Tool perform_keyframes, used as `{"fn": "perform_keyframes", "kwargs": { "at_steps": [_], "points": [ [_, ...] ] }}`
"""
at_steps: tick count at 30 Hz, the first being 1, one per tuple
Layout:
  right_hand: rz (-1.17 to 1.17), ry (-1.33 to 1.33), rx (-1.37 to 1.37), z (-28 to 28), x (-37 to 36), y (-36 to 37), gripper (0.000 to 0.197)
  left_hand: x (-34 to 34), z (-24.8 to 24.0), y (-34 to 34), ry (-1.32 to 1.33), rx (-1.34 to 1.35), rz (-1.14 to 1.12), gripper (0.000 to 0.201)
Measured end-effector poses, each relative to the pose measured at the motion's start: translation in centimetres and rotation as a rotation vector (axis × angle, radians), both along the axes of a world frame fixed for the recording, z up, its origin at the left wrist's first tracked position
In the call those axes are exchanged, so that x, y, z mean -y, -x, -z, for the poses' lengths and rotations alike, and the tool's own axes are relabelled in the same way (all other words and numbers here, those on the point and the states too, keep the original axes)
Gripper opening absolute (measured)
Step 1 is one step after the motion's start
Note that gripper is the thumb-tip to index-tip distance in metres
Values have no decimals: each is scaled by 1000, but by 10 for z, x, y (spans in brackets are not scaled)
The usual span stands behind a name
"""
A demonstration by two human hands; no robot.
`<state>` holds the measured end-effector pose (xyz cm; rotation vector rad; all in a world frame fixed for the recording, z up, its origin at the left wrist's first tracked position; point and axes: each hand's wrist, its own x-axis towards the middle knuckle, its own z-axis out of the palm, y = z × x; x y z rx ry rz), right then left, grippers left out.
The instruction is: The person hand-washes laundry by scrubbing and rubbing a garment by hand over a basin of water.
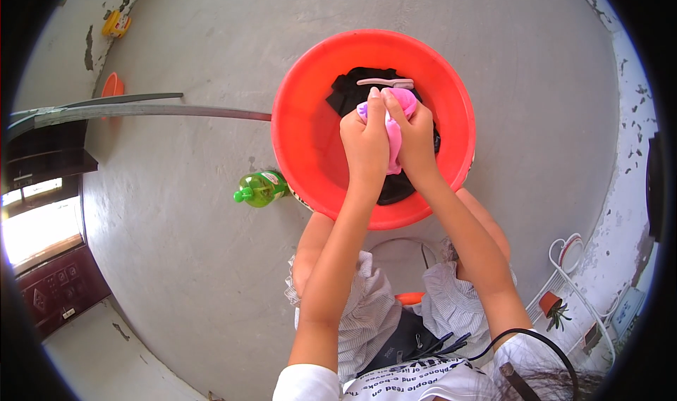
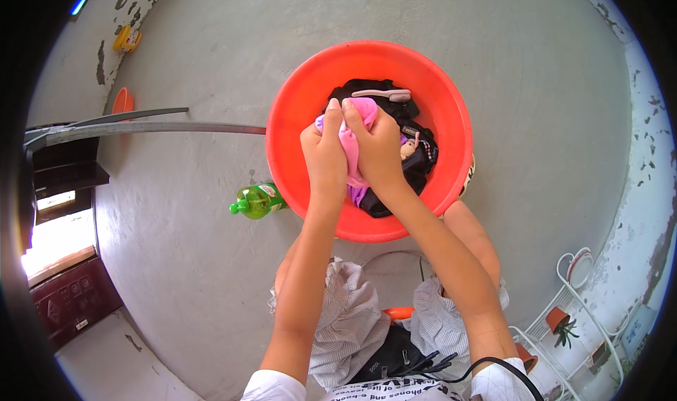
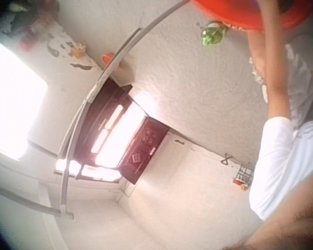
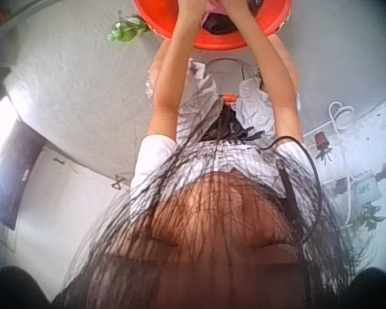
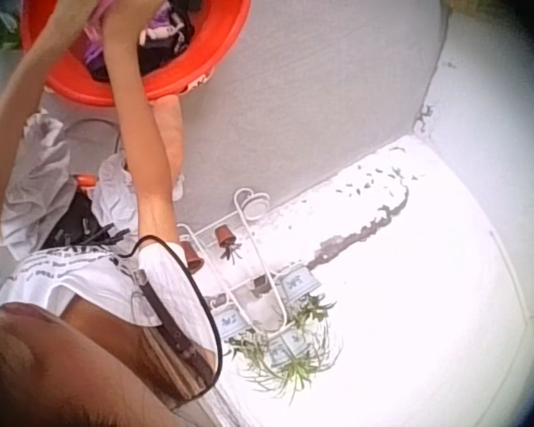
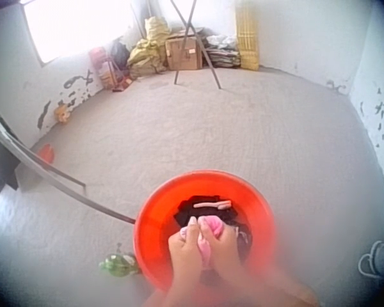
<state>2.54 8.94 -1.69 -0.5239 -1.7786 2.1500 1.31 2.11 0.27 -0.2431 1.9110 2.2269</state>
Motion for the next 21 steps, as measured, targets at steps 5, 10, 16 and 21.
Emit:
{"fn": "perform_keyframes", "kwargs": {
  "at_steps": [5,10,16,21],
  "points": [
    [-7,-221,-24,0,14,-7,24,9,1,15,-97,22,-76,37],
    [-31,-141,10,-1,10,-8,22,5,4,11,-128,30,-92,37],
    [-11,32,-23,1,-7,1,22,-8,4,-5,5,42,-23,35],
    [11,6,-13,-2,-4,-1,22,-5,5,-4,-19,16,-2,36]
  ]
}}
